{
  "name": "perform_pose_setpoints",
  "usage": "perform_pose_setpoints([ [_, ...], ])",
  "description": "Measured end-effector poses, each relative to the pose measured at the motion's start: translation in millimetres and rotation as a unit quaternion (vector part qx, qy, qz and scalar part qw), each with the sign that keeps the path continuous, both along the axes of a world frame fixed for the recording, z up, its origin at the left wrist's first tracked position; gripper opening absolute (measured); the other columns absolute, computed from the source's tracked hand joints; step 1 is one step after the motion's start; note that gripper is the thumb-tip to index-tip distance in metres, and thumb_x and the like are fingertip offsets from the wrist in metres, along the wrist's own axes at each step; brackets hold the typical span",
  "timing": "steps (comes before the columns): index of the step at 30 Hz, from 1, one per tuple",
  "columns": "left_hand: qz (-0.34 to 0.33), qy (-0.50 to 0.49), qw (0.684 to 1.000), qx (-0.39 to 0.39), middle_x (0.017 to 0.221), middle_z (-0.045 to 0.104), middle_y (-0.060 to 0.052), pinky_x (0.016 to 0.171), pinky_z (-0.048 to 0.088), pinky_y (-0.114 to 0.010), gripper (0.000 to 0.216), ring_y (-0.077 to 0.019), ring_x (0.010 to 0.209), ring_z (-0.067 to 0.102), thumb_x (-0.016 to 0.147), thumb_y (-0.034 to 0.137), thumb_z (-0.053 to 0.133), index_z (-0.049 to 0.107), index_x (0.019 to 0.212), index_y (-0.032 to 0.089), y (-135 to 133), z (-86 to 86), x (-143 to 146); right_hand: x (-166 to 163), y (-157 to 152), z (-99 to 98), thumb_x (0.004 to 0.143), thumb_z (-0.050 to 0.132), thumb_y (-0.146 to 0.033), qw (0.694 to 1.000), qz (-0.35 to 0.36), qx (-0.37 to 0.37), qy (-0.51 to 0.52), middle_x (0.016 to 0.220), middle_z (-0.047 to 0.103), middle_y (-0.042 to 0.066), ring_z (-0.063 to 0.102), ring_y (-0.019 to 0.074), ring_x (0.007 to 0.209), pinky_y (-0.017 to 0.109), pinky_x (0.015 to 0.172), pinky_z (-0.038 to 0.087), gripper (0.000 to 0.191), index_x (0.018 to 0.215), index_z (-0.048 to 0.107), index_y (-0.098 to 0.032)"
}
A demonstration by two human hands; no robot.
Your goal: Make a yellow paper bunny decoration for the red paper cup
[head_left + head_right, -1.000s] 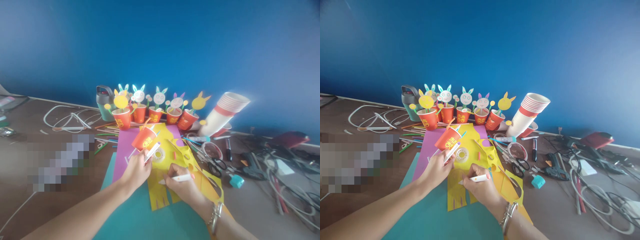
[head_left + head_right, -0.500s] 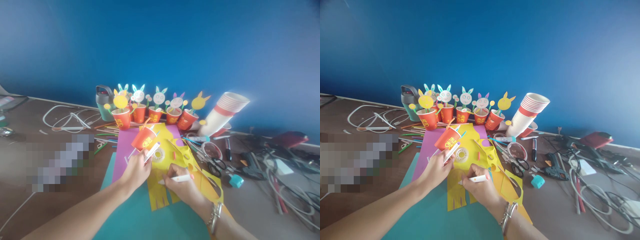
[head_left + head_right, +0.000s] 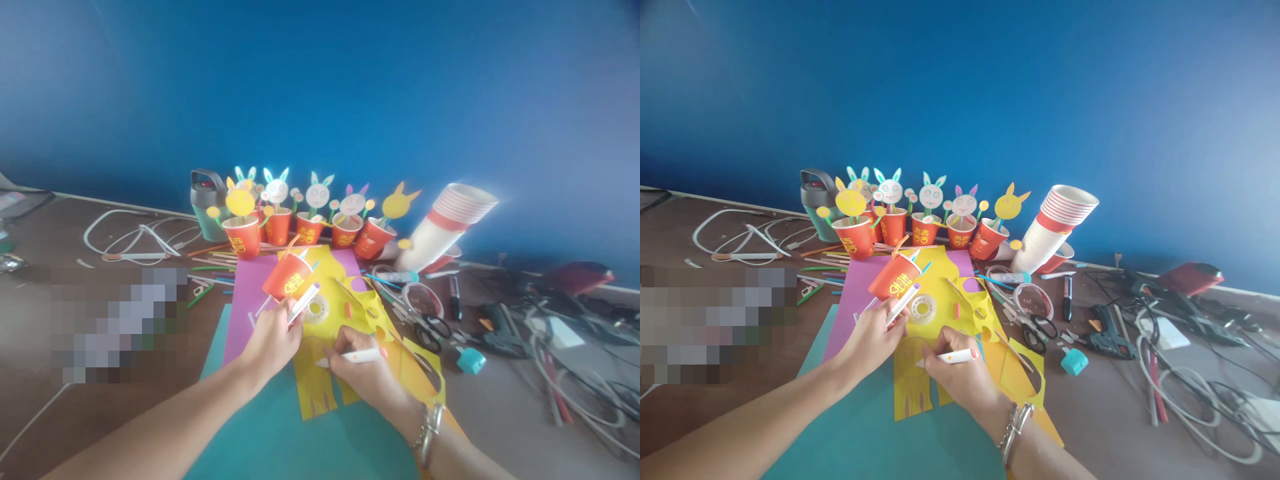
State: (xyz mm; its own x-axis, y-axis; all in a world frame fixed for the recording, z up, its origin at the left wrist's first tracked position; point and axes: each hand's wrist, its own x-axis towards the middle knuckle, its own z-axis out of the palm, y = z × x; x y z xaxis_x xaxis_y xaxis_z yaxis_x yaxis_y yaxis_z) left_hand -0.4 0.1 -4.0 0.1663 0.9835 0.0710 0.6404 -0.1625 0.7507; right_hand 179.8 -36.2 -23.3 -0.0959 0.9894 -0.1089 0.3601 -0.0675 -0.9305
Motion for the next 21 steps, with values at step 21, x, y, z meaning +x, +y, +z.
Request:
perform_pose_setpoints([
  [21, -0.001, 0.003, 1.000, -0.004, 0.061, 0.061, 0.000, 0.053, 0.037, -0.025, 0.009, -0.0170, 0.054, 0.060, 0.084, 0.017, 0.047, 0.054, 0.081, 0.020, -0.9, 0.5, 0.0, -3.7, -1.0, 14.5, 0.073, 0.059, -0.028, 0.997, -0.001, 0.039, -0.074, 0.043, 0.039, -0.008, 0.034, 0.0080, 0.043, 0.020, 0.041, 0.029, 0.030, 0.053, 0.037, -0.022],
])
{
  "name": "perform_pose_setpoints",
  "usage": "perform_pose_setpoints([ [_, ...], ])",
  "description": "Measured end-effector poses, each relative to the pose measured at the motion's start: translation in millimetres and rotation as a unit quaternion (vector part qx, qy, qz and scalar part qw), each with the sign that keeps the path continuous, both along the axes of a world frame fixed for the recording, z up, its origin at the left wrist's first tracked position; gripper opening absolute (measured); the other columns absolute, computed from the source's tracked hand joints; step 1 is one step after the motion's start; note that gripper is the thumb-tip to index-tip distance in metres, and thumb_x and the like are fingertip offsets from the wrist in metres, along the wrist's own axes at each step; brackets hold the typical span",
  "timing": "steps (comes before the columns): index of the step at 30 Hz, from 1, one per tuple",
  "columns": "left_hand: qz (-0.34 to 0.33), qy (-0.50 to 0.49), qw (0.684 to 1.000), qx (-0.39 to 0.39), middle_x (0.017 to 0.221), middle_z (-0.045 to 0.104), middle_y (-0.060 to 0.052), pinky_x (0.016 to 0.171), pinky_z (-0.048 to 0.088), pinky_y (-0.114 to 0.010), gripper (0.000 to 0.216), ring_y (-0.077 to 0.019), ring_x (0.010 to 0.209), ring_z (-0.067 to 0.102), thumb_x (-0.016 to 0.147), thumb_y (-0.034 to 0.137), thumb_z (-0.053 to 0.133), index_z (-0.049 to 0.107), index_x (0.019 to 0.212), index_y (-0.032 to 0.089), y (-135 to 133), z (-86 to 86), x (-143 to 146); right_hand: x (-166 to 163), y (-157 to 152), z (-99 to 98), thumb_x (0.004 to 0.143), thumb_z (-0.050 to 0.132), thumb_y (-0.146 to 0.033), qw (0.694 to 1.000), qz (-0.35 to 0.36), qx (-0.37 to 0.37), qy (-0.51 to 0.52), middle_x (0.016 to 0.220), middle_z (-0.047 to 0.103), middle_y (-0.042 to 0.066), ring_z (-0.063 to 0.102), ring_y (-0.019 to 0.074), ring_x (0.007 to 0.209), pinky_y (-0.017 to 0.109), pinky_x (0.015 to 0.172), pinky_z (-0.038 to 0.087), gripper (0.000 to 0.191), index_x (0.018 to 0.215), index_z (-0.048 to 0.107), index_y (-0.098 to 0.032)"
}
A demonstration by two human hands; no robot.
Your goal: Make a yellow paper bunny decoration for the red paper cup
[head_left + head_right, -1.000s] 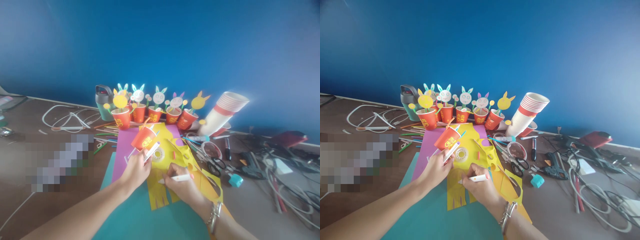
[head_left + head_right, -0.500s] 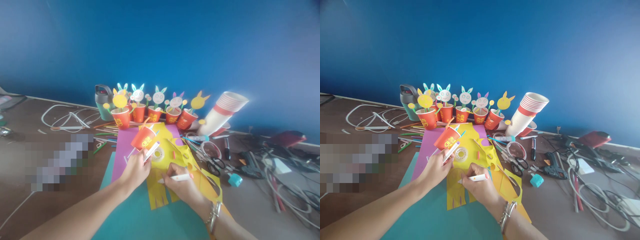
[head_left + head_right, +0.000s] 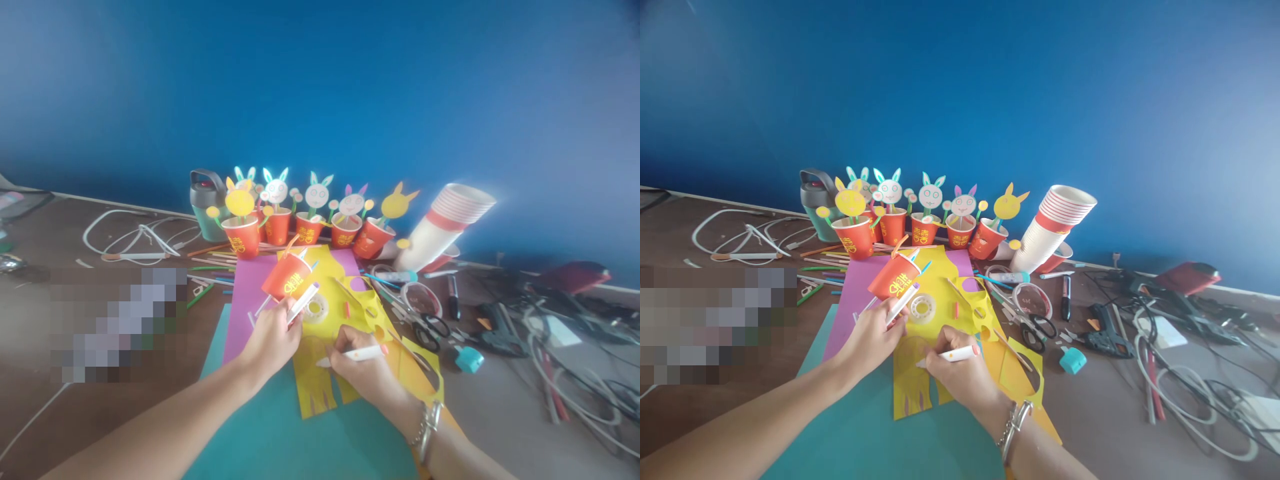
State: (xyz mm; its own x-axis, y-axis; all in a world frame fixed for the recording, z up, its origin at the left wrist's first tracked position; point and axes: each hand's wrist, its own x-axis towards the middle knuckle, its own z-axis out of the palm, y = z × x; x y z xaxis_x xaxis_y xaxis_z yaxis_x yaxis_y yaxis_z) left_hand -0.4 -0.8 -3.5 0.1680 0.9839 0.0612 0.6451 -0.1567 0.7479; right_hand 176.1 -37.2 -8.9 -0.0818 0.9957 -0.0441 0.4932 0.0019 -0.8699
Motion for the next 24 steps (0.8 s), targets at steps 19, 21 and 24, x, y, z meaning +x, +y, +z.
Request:
perform_pose_setpoints([
  [19, 0.005, 0.003, 1.000, 0.003, 0.061, 0.063, 0.000, 0.054, 0.040, -0.026, 0.009, -0.0190, 0.056, 0.063, 0.085, 0.021, 0.047, 0.055, 0.083, 0.020, 1.2, -3.1, -0.4, 0.2, -0.4, -2.0, 0.073, 0.061, -0.030, 0.999, 0.004, -0.026, 0.022, 0.045, 0.040, -0.008, 0.034, 0.0080, 0.043, 0.020, 0.040, 0.029, 0.030, 0.054, 0.039, -0.022],
  [21, 0.004, 0.003, 1.000, 0.003, 0.060, 0.063, 0.000, 0.053, 0.039, -0.026, 0.009, -0.0188, 0.055, 0.063, 0.085, 0.021, 0.047, 0.055, 0.083, 0.020, 0.8, -3.0, -0.5, 0.5, -0.5, -3.7, 0.073, 0.061, -0.029, 0.999, 0.003, -0.027, 0.025, 0.046, 0.040, -0.008, 0.035, 0.0079, 0.043, 0.020, 0.040, 0.031, 0.029, 0.055, 0.039, -0.022],
  [24, 0.007, 0.008, 1.000, 0.008, 0.059, 0.062, 0.000, 0.052, 0.038, -0.025, 0.009, -0.0182, 0.054, 0.062, 0.085, 0.020, 0.047, 0.055, 0.082, 0.020, 0.2, -2.5, -0.6, 1.2, -0.2, -8.7, 0.072, 0.062, -0.028, 0.998, 0.007, -0.037, 0.054, 0.047, 0.040, -0.008, 0.040, 0.0080, 0.044, 0.019, 0.041, 0.035, 0.029, 0.055, 0.039, -0.022],
])
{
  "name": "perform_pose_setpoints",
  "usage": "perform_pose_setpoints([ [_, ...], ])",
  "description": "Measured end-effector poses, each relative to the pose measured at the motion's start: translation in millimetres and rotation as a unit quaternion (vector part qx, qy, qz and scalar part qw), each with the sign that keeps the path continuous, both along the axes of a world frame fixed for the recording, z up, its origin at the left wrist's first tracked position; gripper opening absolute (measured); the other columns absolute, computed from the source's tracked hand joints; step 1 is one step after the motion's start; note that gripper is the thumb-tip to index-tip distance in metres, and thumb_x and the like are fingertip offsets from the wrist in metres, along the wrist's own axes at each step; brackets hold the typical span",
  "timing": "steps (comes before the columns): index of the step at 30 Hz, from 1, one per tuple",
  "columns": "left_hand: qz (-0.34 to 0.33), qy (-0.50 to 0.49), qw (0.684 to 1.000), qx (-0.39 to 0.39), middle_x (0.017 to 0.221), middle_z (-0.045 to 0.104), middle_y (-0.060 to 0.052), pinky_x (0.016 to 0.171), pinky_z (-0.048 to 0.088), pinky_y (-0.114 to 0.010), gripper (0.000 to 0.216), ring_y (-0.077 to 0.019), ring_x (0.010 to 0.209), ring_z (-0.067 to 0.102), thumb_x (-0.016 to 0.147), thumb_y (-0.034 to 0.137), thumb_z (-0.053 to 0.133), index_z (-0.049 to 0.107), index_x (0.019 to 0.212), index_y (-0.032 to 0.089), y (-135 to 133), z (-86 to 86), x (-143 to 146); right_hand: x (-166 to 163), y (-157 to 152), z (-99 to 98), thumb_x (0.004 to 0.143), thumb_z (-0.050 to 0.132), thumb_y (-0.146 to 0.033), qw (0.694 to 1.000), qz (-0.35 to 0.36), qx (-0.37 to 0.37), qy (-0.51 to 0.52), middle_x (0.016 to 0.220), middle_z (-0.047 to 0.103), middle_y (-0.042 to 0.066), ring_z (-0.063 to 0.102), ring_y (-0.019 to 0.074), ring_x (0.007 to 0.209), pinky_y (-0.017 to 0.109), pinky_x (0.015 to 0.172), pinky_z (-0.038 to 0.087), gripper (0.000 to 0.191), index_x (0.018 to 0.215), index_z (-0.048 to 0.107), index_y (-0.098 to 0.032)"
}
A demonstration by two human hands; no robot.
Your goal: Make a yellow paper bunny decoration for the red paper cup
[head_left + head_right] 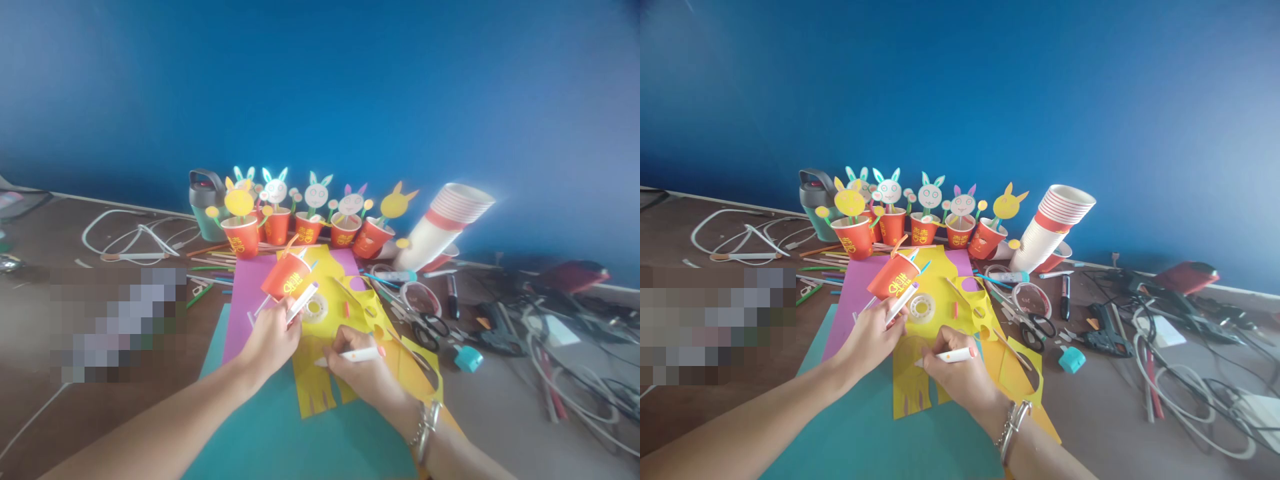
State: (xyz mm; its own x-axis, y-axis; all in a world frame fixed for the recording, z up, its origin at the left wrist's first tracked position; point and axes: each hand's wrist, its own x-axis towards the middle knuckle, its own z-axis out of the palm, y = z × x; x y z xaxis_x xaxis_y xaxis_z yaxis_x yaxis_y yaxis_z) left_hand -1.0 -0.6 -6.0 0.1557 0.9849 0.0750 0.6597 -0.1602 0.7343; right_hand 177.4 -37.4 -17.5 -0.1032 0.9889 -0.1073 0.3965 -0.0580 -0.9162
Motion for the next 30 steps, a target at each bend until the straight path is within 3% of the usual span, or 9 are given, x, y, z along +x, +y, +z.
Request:
perform_pose_setpoints([
  [7, 0.002, 0.007, 1.000, 0.009, 0.058, 0.060, 0.001, 0.052, 0.037, -0.025, 0.009, -0.0172, 0.052, 0.060, 0.085, 0.020, 0.047, 0.055, 0.082, 0.020, 0.3, 0.3, 0.8, 1.3, 0.7, -6.6, 0.071, 0.065, -0.028, 1.000, -0.004, 0.005, 0.011, 0.047, 0.042, -0.008, 0.044, 0.0079, 0.043, 0.018, 0.040, 0.036, 0.028, 0.055, 0.042, -0.021],
  [30, 0.000, -0.009, 1.000, -0.007, 0.062, 0.064, -0.001, 0.054, 0.042, -0.026, 0.008, -0.0196, 0.057, 0.065, 0.084, 0.021, 0.047, 0.055, 0.082, 0.021, 0.2, 3.0, 0.9, -4.5, -0.6, 6.0, 0.073, 0.063, -0.029, 0.999, 0.010, 0.006, -0.038, 0.047, 0.043, -0.007, 0.036, 0.0074, 0.045, 0.019, 0.040, 0.028, 0.027, 0.057, 0.043, -0.021],
])
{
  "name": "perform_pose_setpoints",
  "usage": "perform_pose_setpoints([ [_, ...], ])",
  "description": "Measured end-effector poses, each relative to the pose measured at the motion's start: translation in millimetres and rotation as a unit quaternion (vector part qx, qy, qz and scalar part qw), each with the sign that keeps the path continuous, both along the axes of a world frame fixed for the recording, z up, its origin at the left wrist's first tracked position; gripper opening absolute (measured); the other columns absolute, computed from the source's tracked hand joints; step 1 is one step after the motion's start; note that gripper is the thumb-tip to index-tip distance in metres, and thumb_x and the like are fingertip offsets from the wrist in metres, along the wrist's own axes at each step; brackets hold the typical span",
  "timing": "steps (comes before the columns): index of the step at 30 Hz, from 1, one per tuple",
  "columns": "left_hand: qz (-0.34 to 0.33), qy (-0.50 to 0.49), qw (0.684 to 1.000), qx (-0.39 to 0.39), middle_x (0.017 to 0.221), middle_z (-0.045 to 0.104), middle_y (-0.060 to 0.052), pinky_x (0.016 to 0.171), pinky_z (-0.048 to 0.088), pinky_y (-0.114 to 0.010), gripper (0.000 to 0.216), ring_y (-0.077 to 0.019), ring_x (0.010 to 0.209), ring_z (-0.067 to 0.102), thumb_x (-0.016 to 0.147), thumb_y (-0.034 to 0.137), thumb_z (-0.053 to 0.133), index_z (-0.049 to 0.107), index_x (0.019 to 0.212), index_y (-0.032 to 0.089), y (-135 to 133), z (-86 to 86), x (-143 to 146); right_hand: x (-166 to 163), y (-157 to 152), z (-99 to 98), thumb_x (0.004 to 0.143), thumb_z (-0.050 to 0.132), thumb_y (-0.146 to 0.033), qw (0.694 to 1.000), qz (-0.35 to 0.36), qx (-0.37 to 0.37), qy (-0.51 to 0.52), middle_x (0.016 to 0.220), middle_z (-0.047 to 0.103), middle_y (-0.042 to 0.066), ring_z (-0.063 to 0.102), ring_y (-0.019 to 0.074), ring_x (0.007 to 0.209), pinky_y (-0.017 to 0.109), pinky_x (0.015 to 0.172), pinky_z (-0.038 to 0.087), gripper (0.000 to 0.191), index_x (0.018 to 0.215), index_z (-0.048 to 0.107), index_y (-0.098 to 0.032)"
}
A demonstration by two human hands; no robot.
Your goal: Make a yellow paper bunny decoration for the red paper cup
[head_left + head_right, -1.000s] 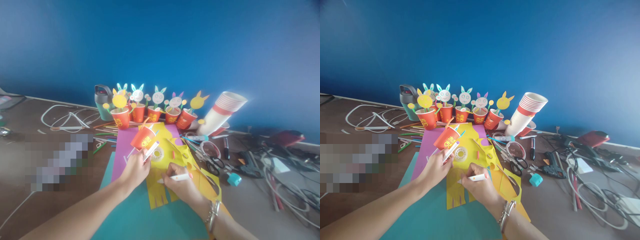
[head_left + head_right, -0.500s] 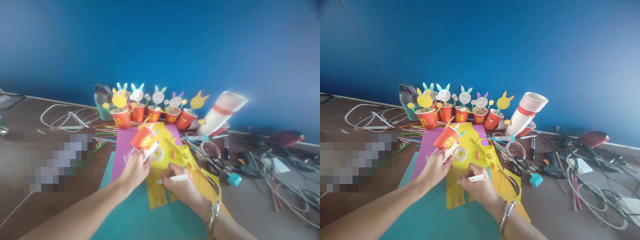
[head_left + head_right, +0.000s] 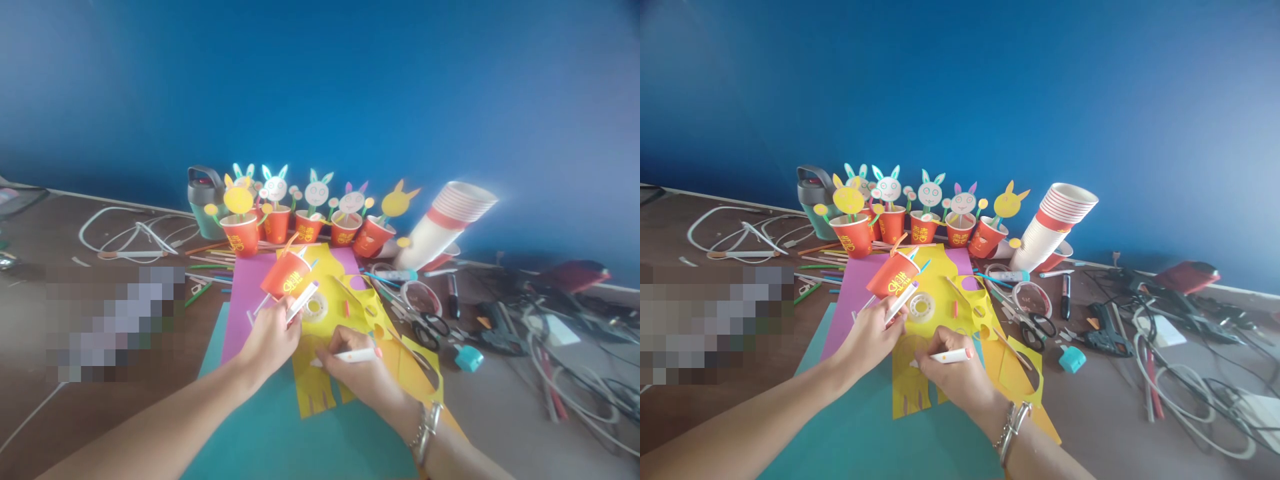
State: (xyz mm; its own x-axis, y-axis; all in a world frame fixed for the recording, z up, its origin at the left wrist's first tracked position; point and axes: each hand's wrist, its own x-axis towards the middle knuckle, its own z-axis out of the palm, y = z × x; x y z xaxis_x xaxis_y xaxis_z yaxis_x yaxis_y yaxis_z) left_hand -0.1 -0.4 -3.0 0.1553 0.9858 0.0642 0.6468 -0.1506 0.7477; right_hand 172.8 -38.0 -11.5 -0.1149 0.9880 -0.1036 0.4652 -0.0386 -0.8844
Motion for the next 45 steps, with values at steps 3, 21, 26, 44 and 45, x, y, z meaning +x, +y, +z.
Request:
perform_pose_setpoints([
  [3, 0.000, 0.004, 1.000, -0.002, 0.062, 0.064, -0.001, 0.054, 0.042, -0.026, 0.008, -0.0193, 0.056, 0.065, 0.084, 0.020, 0.047, 0.055, 0.082, 0.021, 0.2, -0.4, -0.1, -1.2, -0.5, 1.8, 0.072, 0.063, -0.030, 1.000, -0.006, -0.001, -0.001, 0.047, 0.044, -0.007, 0.037, 0.0076, 0.045, 0.019, 0.040, 0.028, 0.027, 0.057, 0.043, -0.021],
  [21, 0.004, 0.005, 1.000, -0.008, 0.062, 0.064, -0.002, 0.053, 0.041, -0.026, 0.009, -0.0199, 0.057, 0.065, 0.086, 0.022, 0.047, 0.055, 0.084, 0.020, 0.5, -1.0, -0.1, -0.9, -0.3, -0.7, 0.072, 0.062, -0.029, 1.000, -0.011, 0.009, -0.011, 0.046, 0.043, -0.008, 0.038, 0.0075, 0.043, 0.019, 0.039, 0.029, 0.026, 0.056, 0.043, -0.021],
  [26, 0.004, 0.007, 1.000, -0.005, 0.062, 0.064, -0.001, 0.053, 0.040, -0.026, 0.009, -0.0191, 0.056, 0.063, 0.085, 0.021, 0.047, 0.056, 0.084, 0.020, 0.5, -1.6, -0.1, 0.2, 1.1, 2.5, 0.071, 0.062, -0.031, 1.000, -0.019, -0.006, 0.000, 0.047, 0.047, -0.006, 0.039, 0.0079, 0.044, 0.019, 0.040, 0.031, 0.026, 0.055, 0.043, -0.021],
  [44, 0.005, 0.017, 1.000, 0.004, 0.059, 0.061, 0.000, 0.051, 0.037, -0.025, 0.009, -0.0182, 0.052, 0.061, 0.085, 0.021, 0.047, 0.056, 0.083, 0.020, 0.3, -0.5, -0.3, 2.3, -0.8, 0.2, 0.073, 0.060, -0.030, 0.999, -0.027, 0.028, -0.030, 0.045, 0.040, -0.007, 0.034, 0.0081, 0.043, 0.020, 0.040, 0.028, 0.032, 0.053, 0.036, -0.022],
  [45, 0.004, 0.015, 1.000, 0.003, 0.059, 0.062, 0.000, 0.051, 0.038, -0.025, 0.009, -0.0184, 0.053, 0.061, 0.085, 0.021, 0.047, 0.056, 0.084, 0.020, 0.3, -0.5, -0.3, 2.3, -0.8, 0.1, 0.073, 0.060, -0.029, 0.999, -0.026, 0.027, -0.030, 0.045, 0.040, -0.007, 0.034, 0.0081, 0.043, 0.020, 0.040, 0.028, 0.032, 0.053, 0.036, -0.022],
])
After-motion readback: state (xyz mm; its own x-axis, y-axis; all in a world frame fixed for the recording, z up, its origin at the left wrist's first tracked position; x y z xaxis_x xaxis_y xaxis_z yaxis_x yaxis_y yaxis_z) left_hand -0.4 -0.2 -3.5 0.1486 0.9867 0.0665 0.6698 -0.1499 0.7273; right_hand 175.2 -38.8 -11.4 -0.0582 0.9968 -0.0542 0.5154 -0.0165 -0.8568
